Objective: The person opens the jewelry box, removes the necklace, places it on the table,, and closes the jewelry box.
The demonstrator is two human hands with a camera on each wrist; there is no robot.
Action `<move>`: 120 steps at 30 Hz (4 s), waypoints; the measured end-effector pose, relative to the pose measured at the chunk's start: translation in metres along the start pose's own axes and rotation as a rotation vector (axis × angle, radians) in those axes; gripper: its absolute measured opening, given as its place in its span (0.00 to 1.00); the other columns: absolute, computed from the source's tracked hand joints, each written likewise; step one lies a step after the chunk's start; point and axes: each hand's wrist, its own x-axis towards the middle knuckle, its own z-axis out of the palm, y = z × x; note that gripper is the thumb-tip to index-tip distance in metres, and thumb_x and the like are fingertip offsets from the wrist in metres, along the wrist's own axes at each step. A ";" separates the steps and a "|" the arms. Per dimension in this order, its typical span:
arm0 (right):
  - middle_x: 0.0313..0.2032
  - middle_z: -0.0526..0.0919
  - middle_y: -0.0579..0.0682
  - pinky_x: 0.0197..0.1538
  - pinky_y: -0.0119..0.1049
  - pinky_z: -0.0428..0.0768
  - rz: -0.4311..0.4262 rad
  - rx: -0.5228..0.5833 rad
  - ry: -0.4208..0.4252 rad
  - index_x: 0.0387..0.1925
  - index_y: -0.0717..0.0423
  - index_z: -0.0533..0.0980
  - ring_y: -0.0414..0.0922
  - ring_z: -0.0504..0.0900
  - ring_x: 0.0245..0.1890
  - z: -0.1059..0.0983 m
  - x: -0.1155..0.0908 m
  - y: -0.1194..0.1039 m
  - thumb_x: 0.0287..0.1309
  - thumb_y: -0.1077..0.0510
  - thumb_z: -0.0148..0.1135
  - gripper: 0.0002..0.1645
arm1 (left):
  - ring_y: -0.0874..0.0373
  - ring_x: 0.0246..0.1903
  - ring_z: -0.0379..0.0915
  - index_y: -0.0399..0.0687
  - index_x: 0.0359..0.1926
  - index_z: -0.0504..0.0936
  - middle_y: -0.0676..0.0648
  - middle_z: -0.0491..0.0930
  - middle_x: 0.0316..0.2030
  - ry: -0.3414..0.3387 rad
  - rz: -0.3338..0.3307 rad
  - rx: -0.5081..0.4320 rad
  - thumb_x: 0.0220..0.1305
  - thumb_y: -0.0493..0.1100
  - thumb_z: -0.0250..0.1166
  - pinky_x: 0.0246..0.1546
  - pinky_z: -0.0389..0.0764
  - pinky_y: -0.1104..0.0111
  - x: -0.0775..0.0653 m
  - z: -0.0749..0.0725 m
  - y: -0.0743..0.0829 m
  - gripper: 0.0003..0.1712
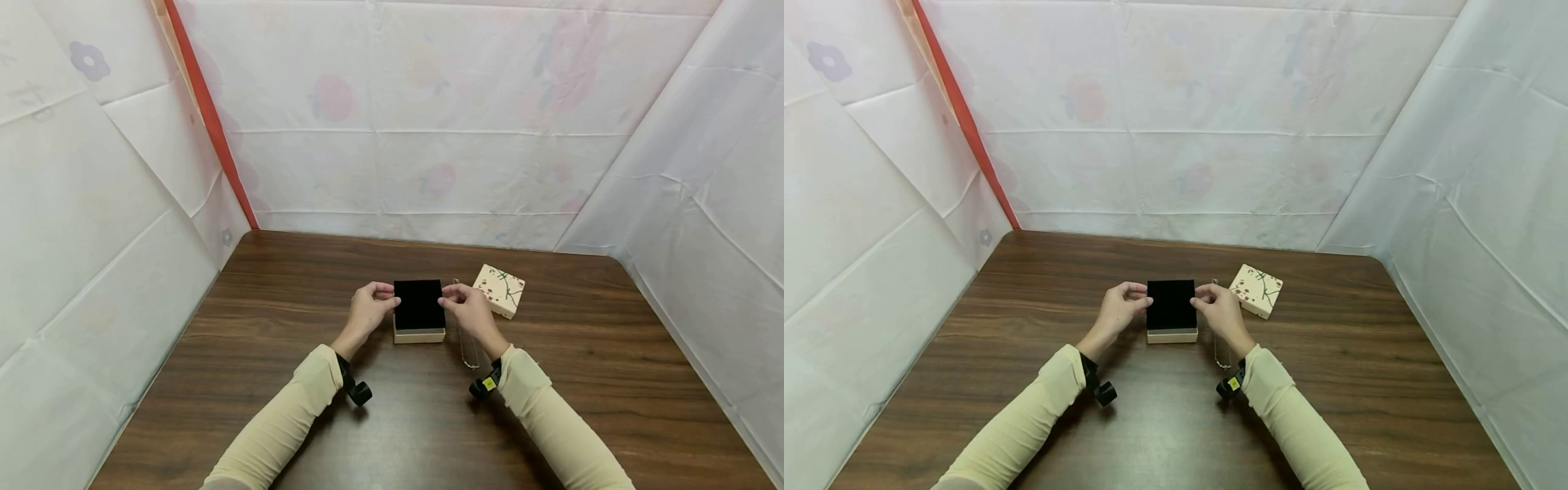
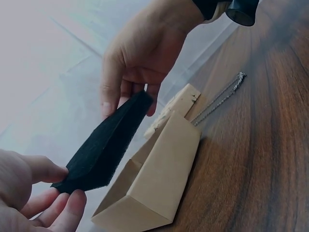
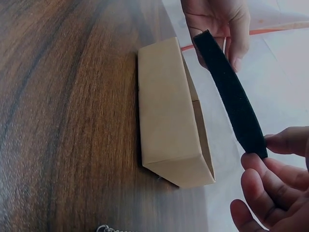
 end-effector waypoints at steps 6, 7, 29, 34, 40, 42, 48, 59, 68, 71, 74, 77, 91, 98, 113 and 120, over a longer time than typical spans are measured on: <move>0.29 0.84 0.57 0.31 0.31 0.69 0.016 -0.008 -0.015 0.43 0.64 0.82 0.39 0.72 0.25 0.002 0.002 0.004 0.58 0.61 0.67 0.12 | 0.62 0.29 0.80 0.36 0.47 0.81 0.42 0.82 0.38 -0.026 -0.031 -0.017 0.56 0.32 0.69 0.36 0.85 0.65 0.001 0.000 -0.004 0.16; 0.30 0.84 0.56 0.31 0.31 0.69 0.019 -0.010 -0.019 0.44 0.64 0.82 0.39 0.72 0.25 0.002 0.003 0.004 0.58 0.61 0.67 0.13 | 0.62 0.29 0.80 0.35 0.47 0.81 0.42 0.82 0.37 -0.029 -0.034 -0.020 0.56 0.32 0.69 0.35 0.85 0.66 0.001 0.000 -0.005 0.16; 0.32 0.85 0.57 0.32 0.32 0.72 0.031 -0.002 -0.058 0.45 0.65 0.82 0.40 0.76 0.27 0.007 0.008 0.014 0.59 0.61 0.66 0.14 | 0.62 0.27 0.79 0.35 0.48 0.81 0.44 0.81 0.33 -0.055 -0.057 -0.010 0.56 0.31 0.69 0.34 0.85 0.66 0.004 -0.002 -0.011 0.17; 0.32 0.85 0.57 0.31 0.32 0.71 0.030 -0.005 -0.063 0.45 0.65 0.82 0.39 0.75 0.26 0.008 0.008 0.016 0.60 0.60 0.65 0.14 | 0.62 0.27 0.79 0.34 0.49 0.81 0.45 0.81 0.33 -0.062 -0.064 -0.003 0.56 0.32 0.69 0.34 0.85 0.66 0.004 -0.002 -0.011 0.18; 0.32 0.85 0.57 0.30 0.31 0.72 0.027 -0.014 -0.072 0.45 0.65 0.82 0.40 0.76 0.26 0.009 0.007 0.017 0.60 0.60 0.65 0.15 | 0.62 0.26 0.80 0.33 0.50 0.81 0.44 0.82 0.33 -0.073 -0.057 0.007 0.56 0.32 0.68 0.32 0.85 0.67 0.003 -0.002 -0.011 0.18; 0.32 0.86 0.57 0.31 0.31 0.72 0.024 -0.012 -0.072 0.45 0.65 0.82 0.40 0.77 0.27 0.009 0.007 0.016 0.59 0.60 0.66 0.14 | 0.62 0.26 0.80 0.33 0.50 0.81 0.44 0.82 0.33 -0.076 -0.058 0.010 0.56 0.32 0.68 0.32 0.85 0.66 0.003 -0.002 -0.012 0.18; 0.32 0.85 0.57 0.32 0.32 0.72 0.016 -0.022 -0.073 0.45 0.65 0.82 0.41 0.78 0.28 0.010 0.008 0.017 0.58 0.61 0.66 0.15 | 0.63 0.26 0.80 0.33 0.50 0.81 0.44 0.82 0.32 -0.075 -0.059 0.011 0.56 0.31 0.68 0.33 0.85 0.65 0.004 -0.002 -0.014 0.18; 0.30 0.85 0.54 0.33 0.34 0.74 -0.020 -0.073 -0.084 0.52 0.63 0.79 0.40 0.78 0.25 0.011 0.006 0.020 0.59 0.60 0.67 0.20 | 0.63 0.25 0.80 0.34 0.50 0.81 0.43 0.83 0.33 -0.065 -0.055 0.049 0.54 0.30 0.70 0.33 0.85 0.65 0.004 -0.001 -0.014 0.20; 0.30 0.85 0.52 0.33 0.36 0.76 -0.073 -0.095 -0.107 0.55 0.61 0.78 0.41 0.79 0.26 0.011 0.005 0.019 0.59 0.60 0.66 0.22 | 0.58 0.29 0.78 0.44 0.60 0.76 0.39 0.78 0.47 -0.104 -0.036 0.134 0.53 0.32 0.72 0.30 0.81 0.68 0.004 -0.003 -0.016 0.32; 0.29 0.84 0.52 0.33 0.36 0.75 -0.081 -0.095 -0.116 0.56 0.61 0.77 0.40 0.77 0.25 0.011 0.005 0.020 0.59 0.59 0.66 0.23 | 0.56 0.31 0.78 0.48 0.63 0.75 0.40 0.77 0.52 -0.125 -0.010 0.190 0.53 0.35 0.72 0.29 0.78 0.69 0.005 -0.003 -0.017 0.34; 0.28 0.83 0.50 0.33 0.36 0.74 -0.077 -0.098 -0.137 0.57 0.59 0.77 0.40 0.76 0.25 0.011 0.005 0.021 0.59 0.58 0.67 0.24 | 0.55 0.36 0.80 0.51 0.64 0.75 0.40 0.75 0.56 -0.145 0.010 0.233 0.55 0.37 0.72 0.30 0.78 0.68 0.004 -0.004 -0.017 0.34; 0.28 0.83 0.49 0.33 0.35 0.74 -0.080 -0.115 -0.166 0.58 0.58 0.76 0.39 0.76 0.25 0.010 0.005 0.022 0.59 0.56 0.67 0.26 | 0.53 0.40 0.81 0.53 0.64 0.75 0.41 0.74 0.57 -0.157 0.020 0.258 0.56 0.38 0.72 0.34 0.79 0.67 0.003 -0.004 -0.017 0.33; 0.31 0.79 0.49 0.34 0.35 0.74 -0.129 -0.200 -0.227 0.60 0.60 0.75 0.40 0.76 0.29 0.012 0.004 0.022 0.55 0.53 0.71 0.32 | 0.47 0.45 0.80 0.49 0.66 0.73 0.37 0.73 0.57 -0.195 0.064 0.345 0.56 0.39 0.73 0.42 0.83 0.59 0.001 -0.002 -0.015 0.35; 0.31 0.77 0.48 0.34 0.35 0.74 -0.123 -0.247 -0.243 0.59 0.58 0.76 0.40 0.75 0.29 0.013 0.005 0.023 0.55 0.52 0.71 0.31 | 0.46 0.46 0.81 0.47 0.64 0.75 0.36 0.74 0.56 -0.207 0.097 0.396 0.55 0.40 0.73 0.44 0.82 0.57 0.002 -0.003 -0.017 0.34; 0.28 0.75 0.48 0.32 0.34 0.69 -0.142 -0.305 -0.240 0.55 0.59 0.78 0.40 0.70 0.26 0.015 0.004 0.017 0.54 0.52 0.71 0.28 | 0.50 0.45 0.79 0.48 0.60 0.78 0.41 0.76 0.51 -0.193 0.094 0.508 0.55 0.44 0.73 0.48 0.79 0.57 0.003 -0.001 -0.017 0.30; 0.27 0.75 0.48 0.32 0.34 0.69 -0.153 -0.318 -0.231 0.55 0.59 0.78 0.40 0.70 0.26 0.016 0.005 0.018 0.54 0.52 0.71 0.28 | 0.50 0.45 0.78 0.48 0.59 0.78 0.41 0.77 0.50 -0.192 0.103 0.539 0.53 0.44 0.74 0.49 0.77 0.56 0.003 0.000 -0.018 0.31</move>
